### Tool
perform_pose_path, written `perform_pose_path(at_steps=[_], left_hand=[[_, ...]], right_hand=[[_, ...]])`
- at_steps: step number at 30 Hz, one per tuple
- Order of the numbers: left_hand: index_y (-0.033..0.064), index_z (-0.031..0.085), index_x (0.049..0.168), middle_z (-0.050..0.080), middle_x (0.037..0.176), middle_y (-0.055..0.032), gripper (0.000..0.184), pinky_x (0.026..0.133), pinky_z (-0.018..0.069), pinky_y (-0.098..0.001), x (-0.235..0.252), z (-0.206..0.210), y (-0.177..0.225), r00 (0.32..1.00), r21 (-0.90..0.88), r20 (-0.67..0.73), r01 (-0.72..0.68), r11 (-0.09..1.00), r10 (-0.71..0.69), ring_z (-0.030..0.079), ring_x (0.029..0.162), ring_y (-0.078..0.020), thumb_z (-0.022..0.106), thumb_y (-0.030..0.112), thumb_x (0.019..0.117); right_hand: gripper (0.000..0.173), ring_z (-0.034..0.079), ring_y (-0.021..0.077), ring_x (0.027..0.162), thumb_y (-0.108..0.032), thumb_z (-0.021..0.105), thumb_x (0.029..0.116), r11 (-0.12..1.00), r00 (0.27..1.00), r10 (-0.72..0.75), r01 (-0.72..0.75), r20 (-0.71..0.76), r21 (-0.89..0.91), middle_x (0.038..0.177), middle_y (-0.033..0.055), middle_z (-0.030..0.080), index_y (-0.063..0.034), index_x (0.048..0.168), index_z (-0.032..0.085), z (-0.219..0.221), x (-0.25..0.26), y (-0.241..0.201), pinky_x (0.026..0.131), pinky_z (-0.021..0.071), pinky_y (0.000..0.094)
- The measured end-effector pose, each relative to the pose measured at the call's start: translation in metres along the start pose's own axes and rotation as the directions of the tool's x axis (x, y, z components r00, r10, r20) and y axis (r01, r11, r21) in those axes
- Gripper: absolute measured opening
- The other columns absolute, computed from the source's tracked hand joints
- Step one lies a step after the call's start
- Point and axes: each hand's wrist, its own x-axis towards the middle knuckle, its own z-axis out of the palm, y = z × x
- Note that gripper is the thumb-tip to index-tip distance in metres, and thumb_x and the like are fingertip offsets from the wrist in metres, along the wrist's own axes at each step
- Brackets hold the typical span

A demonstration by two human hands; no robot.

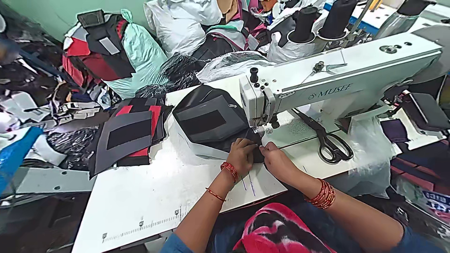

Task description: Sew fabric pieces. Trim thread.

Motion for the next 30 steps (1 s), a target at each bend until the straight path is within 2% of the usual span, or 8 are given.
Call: perform_pose_path(at_steps=[4,6,13,15,21,23,27,30], left_hand=[[0.0160,0.064,0.142,0.064,0.126,-0.0228,0.058,0.098,0.0432,-0.0621,0.006,-0.007,0.009,0.978,0.127,0.194,0.051,0.991,-0.075,0.055,0.123,-0.0456,0.054,0.002,0.0868],[0.0159,0.065,0.140,0.062,0.128,-0.0237,0.055,0.099,0.0419,-0.0622,0.009,-0.009,0.009,0.961,0.158,0.265,0.035,0.987,-0.076,0.053,0.124,-0.0453,0.053,0.003,0.0877],[0.0078,0.070,0.132,0.066,0.126,-0.0241,0.046,0.099,0.0443,-0.0616,0.011,-0.010,0.001,0.975,0.140,0.224,-0.025,0.990,-0.007,0.056,0.125,-0.0455,0.053,0.003,0.0895],[0.0092,0.070,0.132,0.065,0.129,-0.0231,0.045,0.103,0.0426,-0.0601,0.016,-0.010,0.001,0.973,0.153,0.225,0.016,0.988,-0.051,0.055,0.128,-0.0436,0.051,0.003,0.0919],[0.0062,0.069,0.133,0.063,0.131,-0.0231,0.043,0.103,0.0423,-0.0581,0.031,-0.009,-0.005,0.971,0.150,0.206,0.090,0.985,-0.120,0.052,0.130,-0.0422,0.052,0.004,0.0940],[0.0036,0.073,0.126,0.066,0.127,-0.0234,0.038,0.102,0.0446,-0.0577,0.034,-0.007,-0.009,0.983,0.118,0.146,0.097,0.988,-0.114,0.055,0.128,-0.0421,0.054,0.003,0.0927],[0.0031,0.076,0.118,0.067,0.125,-0.0212,0.032,0.100,0.0457,-0.0579,0.037,-0.005,-0.015,0.990,0.109,0.092,0.099,0.989,-0.109,0.057,0.126,-0.0409,0.058,0.004,0.0919],[0.0050,0.077,0.114,0.069,0.122,-0.0185,0.024,0.098,0.0470,-0.0575,0.037,-0.007,-0.020,0.995,0.113,0.077,0.055,0.992,-0.063,0.058,0.124,-0.0392,0.063,0.013,0.0951]], right_hand=[[0.036,0.067,0.0351,0.104,0.004,0.043,0.1011,0.992,1.000,-0.019,0.016,-0.018,-0.126,0.126,0.0283,0.057,0.0105,0.133,0.059,0.007,-0.002,-0.004,0.089,0.0556,0.0396],[0.037,0.067,0.0350,0.103,0.004,0.043,0.1014,0.988,1.000,-0.012,0.007,-0.029,-0.155,0.126,0.0282,0.057,0.0104,0.134,0.059,0.010,-0.003,-0.006,0.089,0.0559,0.0391],[0.034,0.069,0.0354,0.098,0.005,0.046,0.0998,0.988,0.995,-0.031,0.015,-0.100,-0.157,0.122,0.0284,0.060,0.0108,0.129,0.062,0.013,0.003,-0.005,0.085,0.0575,0.0393],[0.034,0.068,0.0358,0.101,0.004,0.046,0.1007,0.992,0.994,-0.034,0.021,-0.106,-0.127,0.122,0.0284,0.060,0.0098,0.130,0.063,0.010,0.009,-0.003,0.088,0.0566,0.0397],[0.042,0.061,0.0362,0.120,-0.001,0.038,0.1058,0.996,0.996,0.050,-0.044,0.075,-0.078,0.138,0.0272,0.053,0.0054,0.146,0.051,-0.015,0.031,-0.006,0.102,0.0497,0.0417],[0.043,0.059,0.0380,0.125,-0.001,0.038,0.1058,0.996,0.993,0.059,-0.051,0.104,-0.079,0.140,0.0275,0.054,0.0045,0.147,0.050,-0.020,0.038,-0.007,0.105,0.0479,0.0448],[0.043,0.060,0.0385,0.125,-0.002,0.039,0.1052,0.993,0.995,0.064,-0.056,0.075,-0.103,0.138,0.0259,0.058,0.0028,0.146,0.053,-0.019,0.045,-0.006,0.105,0.0481,0.0487],[0.042,0.060,0.0355,0.126,-0.007,0.041,0.1060,0.997,0.997,0.069,-0.069,0.031,-0.029,0.142,0.0229,0.057,-0.0006,0.146,0.055,-0.018,0.039,-0.002,0.105,0.0483,0.0481]])
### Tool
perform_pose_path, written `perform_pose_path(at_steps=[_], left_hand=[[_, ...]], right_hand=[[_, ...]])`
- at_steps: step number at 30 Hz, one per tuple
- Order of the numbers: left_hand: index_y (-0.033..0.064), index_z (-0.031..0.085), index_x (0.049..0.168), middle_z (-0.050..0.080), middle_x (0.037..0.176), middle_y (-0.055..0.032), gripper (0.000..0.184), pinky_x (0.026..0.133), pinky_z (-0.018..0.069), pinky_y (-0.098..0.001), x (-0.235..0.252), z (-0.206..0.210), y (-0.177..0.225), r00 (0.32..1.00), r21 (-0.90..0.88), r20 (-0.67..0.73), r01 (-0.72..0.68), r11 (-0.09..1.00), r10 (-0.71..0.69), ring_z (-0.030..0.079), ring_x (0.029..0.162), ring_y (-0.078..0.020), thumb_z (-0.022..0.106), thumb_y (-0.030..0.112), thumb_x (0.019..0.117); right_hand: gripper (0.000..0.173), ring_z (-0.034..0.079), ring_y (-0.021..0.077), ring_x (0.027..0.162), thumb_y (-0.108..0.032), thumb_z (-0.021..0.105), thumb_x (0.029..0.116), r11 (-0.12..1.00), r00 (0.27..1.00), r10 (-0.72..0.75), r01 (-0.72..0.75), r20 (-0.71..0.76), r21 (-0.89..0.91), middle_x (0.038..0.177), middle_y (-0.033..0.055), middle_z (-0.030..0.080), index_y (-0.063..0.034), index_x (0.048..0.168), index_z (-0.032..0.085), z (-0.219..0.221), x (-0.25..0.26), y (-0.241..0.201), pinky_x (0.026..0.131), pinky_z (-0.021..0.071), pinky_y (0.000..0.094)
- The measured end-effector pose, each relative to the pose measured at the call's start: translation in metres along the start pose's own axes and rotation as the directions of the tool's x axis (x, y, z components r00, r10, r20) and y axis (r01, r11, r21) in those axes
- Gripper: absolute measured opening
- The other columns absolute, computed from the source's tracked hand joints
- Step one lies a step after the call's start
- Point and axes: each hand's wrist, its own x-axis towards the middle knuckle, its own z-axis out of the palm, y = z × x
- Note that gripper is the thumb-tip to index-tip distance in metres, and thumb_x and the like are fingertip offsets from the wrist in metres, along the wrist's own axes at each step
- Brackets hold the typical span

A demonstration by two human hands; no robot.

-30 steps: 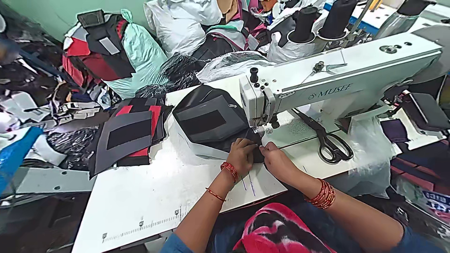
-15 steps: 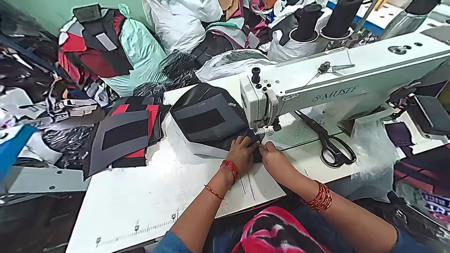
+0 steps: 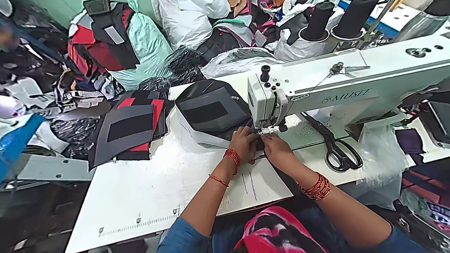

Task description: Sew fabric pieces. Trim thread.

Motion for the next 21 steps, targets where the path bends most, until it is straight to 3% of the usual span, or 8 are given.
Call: perform_pose_path(at_steps=[4,8,11,16,21], left_hand=[[0.0123,0.074,0.124,0.062,0.137,-0.0180,0.034,0.110,0.0367,-0.0610,-0.005,-0.009,0.000,0.993,0.017,0.120,0.016,1.000,-0.018,0.049,0.137,-0.0390,0.067,0.033,0.0976],[0.0160,0.075,0.123,0.057,0.143,-0.0198,0.031,0.113,0.0325,-0.0634,-0.011,-0.009,0.002,0.992,-0.005,0.124,0.018,1.000,-0.017,0.044,0.141,-0.0413,0.068,0.032,0.0978],[0.0153,0.076,0.122,0.056,0.144,-0.0199,0.028,0.113,0.0324,-0.0638,-0.012,-0.008,0.000,0.993,-0.056,0.114,0.006,0.998,0.000,0.042,0.142,-0.0422,0.068,0.025,0.0975],[0.0128,0.080,0.116,0.063,0.133,-0.0188,0.024,0.111,0.0332,-0.0656,-0.018,-0.006,-0.001,0.997,-0.096,0.061,-0.042,0.995,0.048,0.044,0.138,-0.0451,0.067,0.014,0.0956],[0.0163,0.081,0.114,0.066,0.130,-0.0158,0.038,0.109,0.0328,-0.0683,-0.021,-0.006,-0.003,0.991,-0.075,0.082,-0.104,0.992,0.110,0.043,0.140,-0.0451,0.062,-0.003,0.0870]], right_hand=[[0.042,0.065,0.0315,0.102,-0.009,0.049,0.1032,0.989,0.986,-0.018,0.041,-0.164,0.140,0.119,0.0242,0.064,0.0010,0.143,0.057,0.016,-0.021,0.013,0.093,0.0525,0.0400],[0.039,0.065,0.0250,0.087,-0.009,0.054,0.1002,0.971,0.970,0.007,0.051,-0.242,0.236,0.106,0.0193,0.067,0.0016,0.136,0.063,0.027,-0.035,0.018,0.081,0.0536,0.0359],[0.036,0.066,0.0236,0.087,-0.009,0.053,0.1013,0.965,0.970,0.017,0.048,-0.242,0.258,0.109,0.0189,0.068,0.0008,0.134,0.066,0.027,-0.040,0.019,0.082,0.0538,0.0350],[0.037,0.066,0.0276,0.092,-0.006,0.050,0.1021,0.972,0.968,-0.012,0.070,-0.249,0.224,0.112,0.0223,0.067,0.0018,0.134,0.065,0.030,-0.046,0.015,0.084,0.0542,0.0362],[0.038,0.066,0.0283,0.095,-0.003,0.048,0.1008,0.987,0.974,-0.015,0.051,-0.224,0.153,0.114,0.0229,0.065,0.0008,0.135,0.065,0.029,-0.049,0.012,0.084,0.0544,0.0360]])
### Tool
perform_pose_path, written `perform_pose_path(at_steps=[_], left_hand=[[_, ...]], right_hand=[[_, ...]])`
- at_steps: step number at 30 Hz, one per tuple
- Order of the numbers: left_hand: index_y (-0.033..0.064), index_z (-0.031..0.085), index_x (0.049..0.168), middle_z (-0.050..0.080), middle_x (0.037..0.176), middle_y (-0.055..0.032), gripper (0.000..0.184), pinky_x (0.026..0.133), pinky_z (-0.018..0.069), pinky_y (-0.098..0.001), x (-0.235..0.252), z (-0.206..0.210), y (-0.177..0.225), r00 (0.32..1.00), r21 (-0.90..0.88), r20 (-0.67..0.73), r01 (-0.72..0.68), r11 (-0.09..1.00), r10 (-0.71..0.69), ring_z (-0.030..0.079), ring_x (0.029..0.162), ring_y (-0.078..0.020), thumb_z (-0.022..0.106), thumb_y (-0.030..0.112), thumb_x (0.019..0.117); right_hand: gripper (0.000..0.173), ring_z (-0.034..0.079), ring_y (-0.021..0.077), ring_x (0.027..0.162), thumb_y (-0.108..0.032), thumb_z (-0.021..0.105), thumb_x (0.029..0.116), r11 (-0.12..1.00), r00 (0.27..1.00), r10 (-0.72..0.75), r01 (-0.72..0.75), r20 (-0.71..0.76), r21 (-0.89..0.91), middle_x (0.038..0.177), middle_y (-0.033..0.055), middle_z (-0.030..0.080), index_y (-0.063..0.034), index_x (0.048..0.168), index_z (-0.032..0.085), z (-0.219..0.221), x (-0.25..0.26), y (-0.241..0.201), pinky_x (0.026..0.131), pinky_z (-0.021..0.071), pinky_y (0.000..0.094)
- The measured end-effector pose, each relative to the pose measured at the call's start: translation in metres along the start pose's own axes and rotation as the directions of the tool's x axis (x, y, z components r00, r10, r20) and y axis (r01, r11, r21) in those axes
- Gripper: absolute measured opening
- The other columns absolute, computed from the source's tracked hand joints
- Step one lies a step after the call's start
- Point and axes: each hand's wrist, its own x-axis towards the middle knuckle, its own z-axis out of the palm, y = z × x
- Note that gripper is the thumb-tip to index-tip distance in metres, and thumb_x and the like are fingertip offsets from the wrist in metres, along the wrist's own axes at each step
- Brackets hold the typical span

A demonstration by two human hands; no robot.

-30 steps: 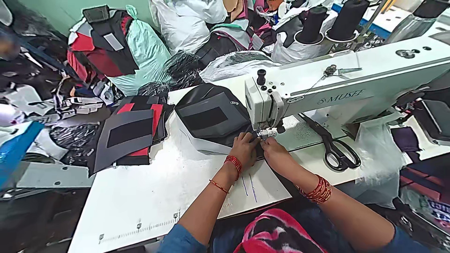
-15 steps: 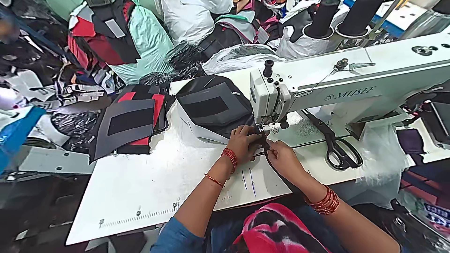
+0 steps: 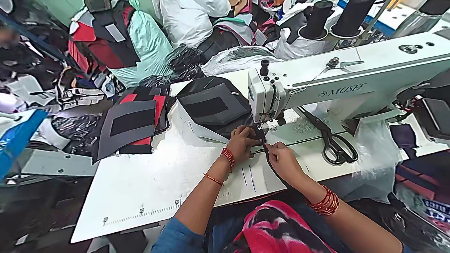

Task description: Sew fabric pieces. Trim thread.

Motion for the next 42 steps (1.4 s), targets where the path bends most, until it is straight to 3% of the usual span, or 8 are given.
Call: perform_pose_path(at_steps=[7,12,15,17,19,29,37,42], left_hand=[[0.0162,0.082,0.111,0.071,0.124,-0.0107,0.036,0.113,0.0291,-0.0648,-0.001,-0.001,0.005,1.000,-0.012,0.023,0.002,1.000,-0.002,0.046,0.140,-0.0401,0.060,-0.004,0.0896],[0.0121,0.081,0.107,0.074,0.117,-0.0107,0.034,0.112,0.0322,-0.0644,-0.002,0.001,0.007,1.000,-0.018,-0.018,-0.019,1.000,0.018,0.057,0.130,-0.0355,0.059,-0.006,0.0889],[0.0142,0.073,0.124,0.069,0.127,-0.0135,0.039,0.110,0.0335,-0.0665,0.000,-0.002,0.015,1.000,0.048,0.024,0.014,0.999,-0.015,0.057,0.131,-0.0366,0.058,-0.005,0.0928],[0.0224,0.068,0.136,0.063,0.140,-0.0115,0.061,0.111,0.0296,-0.0681,0.002,-0.005,0.019,0.992,0.096,0.119,0.033,0.995,-0.044,0.049,0.139,-0.0371,0.064,-0.009,0.0841],[0.0218,0.071,0.133,0.061,0.144,-0.0080,0.064,0.111,0.0280,-0.0691,0.001,-0.003,0.019,0.988,0.105,0.154,0.003,0.994,-0.019,0.046,0.142,-0.0367,0.066,-0.011,0.0782],[0.0158,0.075,0.126,0.068,0.134,-0.0075,0.054,0.112,0.0293,-0.0680,0.005,-0.005,0.015,0.991,0.087,0.133,0.021,0.996,-0.033,0.053,0.136,-0.0356,0.061,-0.011,0.0807],[0.0167,0.078,0.120,0.071,0.127,-0.0093,0.049,0.111,0.0321,-0.0635,0.022,-0.004,0.001,0.997,0.117,0.033,0.064,0.991,-0.068,0.054,0.135,-0.0338,0.055,-0.010,0.0859],[0.0092,0.081,0.104,0.074,0.117,-0.0110,0.031,0.108,0.0368,-0.0626,0.027,-0.002,-0.009,0.995,0.065,-0.084,0.052,0.997,-0.047,0.061,0.127,-0.0335,0.062,-0.008,0.0866]], right_hand=[[0.041,0.067,0.0344,0.100,-0.002,0.044,0.1021,0.987,0.992,-0.011,0.032,0.128,-0.160,0.122,0.0272,0.061,0.0033,0.139,0.061,0.002,0.002,-0.008,0.087,0.0554,0.0404],[0.040,0.067,0.0355,0.101,-0.001,0.042,0.1041,0.968,0.975,0.018,0.037,0.219,-0.247,0.126,0.0271,0.058,0.0057,0.141,0.056,-0.002,0.003,-0.015,0.087,0.0556,0.0414],[0.039,0.068,0.0365,0.101,0.000,0.041,0.1039,0.956,0.973,0.026,0.043,0.231,-0.289,0.129,0.0282,0.056,0.0069,0.139,0.057,-0.002,0.003,-0.018,0.086,0.0563,0.0421],[0.038,0.068,0.0366,0.101,0.001,0.041,0.1041,0.951,0.969,0.038,0.040,0.244,-0.308,0.130,0.0282,0.056,0.0073,0.137,0.058,-0.002,0.003,-0.020,0.086,0.0563,0.0423],[0.038,0.068,0.0365,0.101,0.001,0.041,0.1045,0.948,0.968,0.043,0.039,0.249,-0.315,0.131,0.0286,0.055,0.0074,0.138,0.057,-0.002,0.003,-0.021,0.086,0.0563,0.0418],[0.034,0.071,0.0352,0.089,0.002,0.047,0.1013,0.952,0.994,-0.067,0.089,0.084,-0.294,0.120,0.0278,0.061,0.0081,0.131,0.063,0.009,0.010,-0.011,0.077,0.0588,0.0404],[0.042,0.064,0.0386,0.113,-0.001,0.040,0.1052,0.963,0.970,0.037,0.029,0.238,-0.267,0.137,0.0291,0.053,0.0065,0.145,0.050,-0.009,0.042,-0.022,0.097,0.0524,0.0442],[0.044,0.062,0.0400,0.120,-0.002,0.038,0.1063,0.957,0.950,0.099,-0.008,0.297,-0.291,0.142,0.0279,0.052,0.0044,0.148,0.048,-0.012,0.057,-0.027,0.100,0.0507,0.0480]])
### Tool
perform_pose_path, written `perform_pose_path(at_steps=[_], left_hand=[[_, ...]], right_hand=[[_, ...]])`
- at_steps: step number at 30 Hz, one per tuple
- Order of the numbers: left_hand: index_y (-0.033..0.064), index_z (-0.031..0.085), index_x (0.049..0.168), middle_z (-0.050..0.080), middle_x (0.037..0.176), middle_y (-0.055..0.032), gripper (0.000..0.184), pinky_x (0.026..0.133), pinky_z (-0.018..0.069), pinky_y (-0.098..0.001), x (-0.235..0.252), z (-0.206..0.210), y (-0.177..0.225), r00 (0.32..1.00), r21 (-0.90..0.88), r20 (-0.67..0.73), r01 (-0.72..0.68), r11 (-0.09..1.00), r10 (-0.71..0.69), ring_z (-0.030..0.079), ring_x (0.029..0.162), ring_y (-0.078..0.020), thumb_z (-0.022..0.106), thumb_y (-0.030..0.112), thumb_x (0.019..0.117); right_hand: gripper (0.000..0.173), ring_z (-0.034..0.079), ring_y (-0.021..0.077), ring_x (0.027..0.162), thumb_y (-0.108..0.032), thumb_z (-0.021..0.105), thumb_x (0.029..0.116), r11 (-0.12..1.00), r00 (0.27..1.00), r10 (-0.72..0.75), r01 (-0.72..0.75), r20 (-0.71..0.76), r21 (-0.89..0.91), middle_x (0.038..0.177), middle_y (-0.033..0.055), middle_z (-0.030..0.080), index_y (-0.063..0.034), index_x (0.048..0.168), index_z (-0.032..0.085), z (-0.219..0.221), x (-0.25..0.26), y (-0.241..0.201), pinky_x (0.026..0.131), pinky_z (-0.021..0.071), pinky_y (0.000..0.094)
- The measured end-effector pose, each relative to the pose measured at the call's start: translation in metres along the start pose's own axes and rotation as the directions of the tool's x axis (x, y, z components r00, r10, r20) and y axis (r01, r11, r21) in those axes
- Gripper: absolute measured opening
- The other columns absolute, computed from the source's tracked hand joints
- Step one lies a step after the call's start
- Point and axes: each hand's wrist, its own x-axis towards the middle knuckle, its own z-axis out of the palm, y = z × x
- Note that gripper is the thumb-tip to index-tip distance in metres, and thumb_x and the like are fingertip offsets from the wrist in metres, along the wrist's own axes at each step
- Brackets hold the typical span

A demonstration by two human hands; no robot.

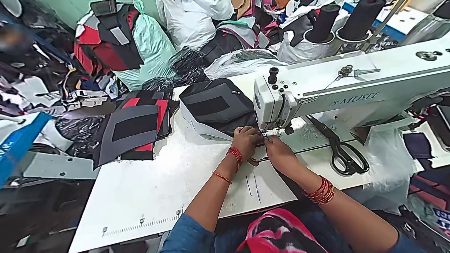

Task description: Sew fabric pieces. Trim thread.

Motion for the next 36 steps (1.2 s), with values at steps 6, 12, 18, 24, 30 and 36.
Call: perform_pose_path(at_steps=[6,12,18,24,30,36], left_hand=[[0.0093,0.079,0.107,0.073,0.121,-0.0106,0.027,0.114,0.0328,-0.0607,0.009,-0.006,0.003,0.993,0.050,0.075,0.085,0.995,-0.088,0.057,0.132,-0.0323,0.062,-0.003,0.0897],[0.0095,0.079,0.110,0.072,0.124,-0.0110,0.027,0.115,0.0313,-0.0613,0.008,-0.003,0.003,0.992,0.053,0.071,0.099,0.994,-0.103,0.055,0.134,-0.0324,0.064,-0.001,0.0902],[0.0087,0.073,0.125,0.066,0.137,-0.0123,0.033,0.120,0.0236,-0.0611,0.011,-0.008,0.007,0.968,0.021,0.145,0.201,0.979,-0.202,0.049,0.142,-0.0311,0.056,0.005,0.0965],[-0.0030,0.078,0.101,0.070,0.109,-0.0223,0.027,0.100,0.0502,-0.0496,-0.002,0.002,-0.009,0.854,-0.404,-0.431,0.106,0.909,-0.291,0.064,0.112,-0.0371,0.056,-0.009,0.0853],[0.0033,0.049,0.148,0.046,0.152,-0.0203,0.053,0.103,0.0512,-0.0384,0.001,-0.016,-0.017,0.608,-0.885,-0.330,0.067,0.460,-0.723,0.055,0.132,-0.0261,0.058,-0.004,0.0961],[0.0110,0.004,0.165,0.031,0.161,-0.0241,0.091,0.106,0.0485,-0.0399,0.003,-0.020,-0.016,0.578,-0.963,-0.227,-0.014,0.268,-0.784,0.047,0.139,-0.0310,0.061,-0.002,0.0950]], right_hand=[[0.043,0.063,0.0384,0.118,0.000,0.038,0.1057,1.000,1.000,0.000,0.000,-0.019,-0.028,0.141,0.0267,0.053,0.0040,0.147,0.050,0.002,0.003,0.000,0.098,0.0524,0.0459],[0.041,0.066,0.0388,0.111,0.001,0.041,0.1044,0.998,0.997,-0.006,0.001,-0.074,-0.070,0.140,0.0268,0.053,0.0054,0.144,0.053,0.009,0.000,-0.001,0.092,0.0548,0.0461],[0.041,0.065,0.0383,0.115,0.001,0.042,0.1043,0.999,0.994,0.019,-0.022,-0.105,-0.029,0.140,0.0258,0.055,0.0032,0.143,0.055,0.009,0.004,0.000,0.095,0.0543,0.0468],[0.026,0.069,0.0316,0.098,-0.007,0.057,0.1004,0.926,0.848,-0.155,0.303,-0.507,0.224,0.109,0.0229,0.071,0.0042,0.115,0.075,0.022,0.002,0.044,0.087,0.0570,0.0432],[0.028,0.069,0.0256,0.094,-0.016,0.058,0.1003,0.962,0.820,-0.027,0.177,-0.571,0.208,0.104,0.0201,0.072,0.0039,0.110,0.075,0.000,-0.004,0.088,0.086,0.0547,0.0440],[0.026,0.064,-0.0020,0.082,-0.026,0.061,0.0987,0.789,0.876,-0.482,0.443,-0.018,0.426,0.093,-0.0007,0.072,-0.0060,0.097,0.079,-0.022,-0.031,0.072,0.072,0.0536,0.0160]])
